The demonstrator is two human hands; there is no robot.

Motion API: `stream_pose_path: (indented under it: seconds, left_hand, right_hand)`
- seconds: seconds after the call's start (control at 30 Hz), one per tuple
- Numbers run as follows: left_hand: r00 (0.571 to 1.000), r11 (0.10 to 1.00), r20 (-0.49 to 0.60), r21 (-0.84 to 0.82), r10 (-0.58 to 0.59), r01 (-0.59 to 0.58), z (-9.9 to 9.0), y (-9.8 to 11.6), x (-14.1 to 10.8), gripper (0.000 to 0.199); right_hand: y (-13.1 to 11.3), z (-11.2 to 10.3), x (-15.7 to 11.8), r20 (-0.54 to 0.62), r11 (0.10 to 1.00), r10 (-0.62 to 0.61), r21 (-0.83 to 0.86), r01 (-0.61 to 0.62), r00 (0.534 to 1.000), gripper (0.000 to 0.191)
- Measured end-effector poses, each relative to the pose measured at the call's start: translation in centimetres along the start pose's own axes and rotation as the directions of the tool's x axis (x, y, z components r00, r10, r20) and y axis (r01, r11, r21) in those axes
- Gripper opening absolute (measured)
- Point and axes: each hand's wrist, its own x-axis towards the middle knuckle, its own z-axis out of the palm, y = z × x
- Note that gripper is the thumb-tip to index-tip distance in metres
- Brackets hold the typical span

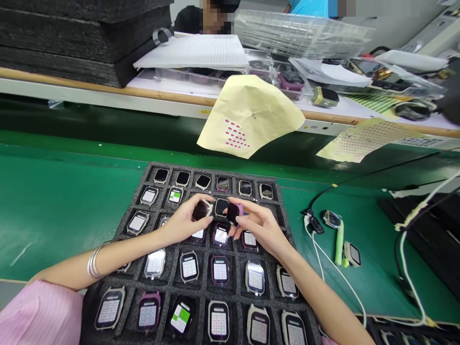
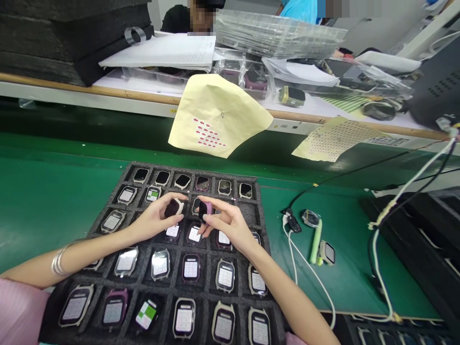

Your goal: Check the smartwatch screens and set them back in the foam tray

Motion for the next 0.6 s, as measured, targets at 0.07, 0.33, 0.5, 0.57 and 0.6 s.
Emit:
stream_pose_path:
  seconds: [0.07,0.33,0.5,0.57,0.6]
  left_hand:
    - [1.0,1.0,0.008,0.003,0.018,-0.018,-0.06,-0.04,-0.03,0.035]
    - [0.998,0.996,0.006,0.064,0.055,-0.056,-0.4,-0.07,0.03,0.033]
    - [0.999,0.995,0.029,0.09,0.039,-0.042,-0.4,0.09,0.0,0.032]
    - [0.999,0.993,0.03,0.107,0.036,-0.039,-0.42,0.13,0.0,0.032]
    - [0.999,0.993,0.029,0.113,0.037,-0.04,-0.43,0.11,0.01,0.032]
  right_hand:
    - [-0.04,0.03,-0.04,-0.004,1.0,0.009,0.006,-0.009,1.0,0.049]
    - [-0.14,-0.07,-0.09,0.003,1.0,0.012,0.011,-0.012,1.0,0.048]
    - [-0.24,-0.01,-0.07,-0.015,1.0,0.021,0.006,-0.021,1.0,0.046]
    - [-0.3,0.02,-0.08,-0.025,1.0,0.016,0.007,-0.016,1.0,0.045]
    - [-0.34,0.04,-0.09,-0.033,1.0,0.011,0.009,-0.011,0.999,0.046]
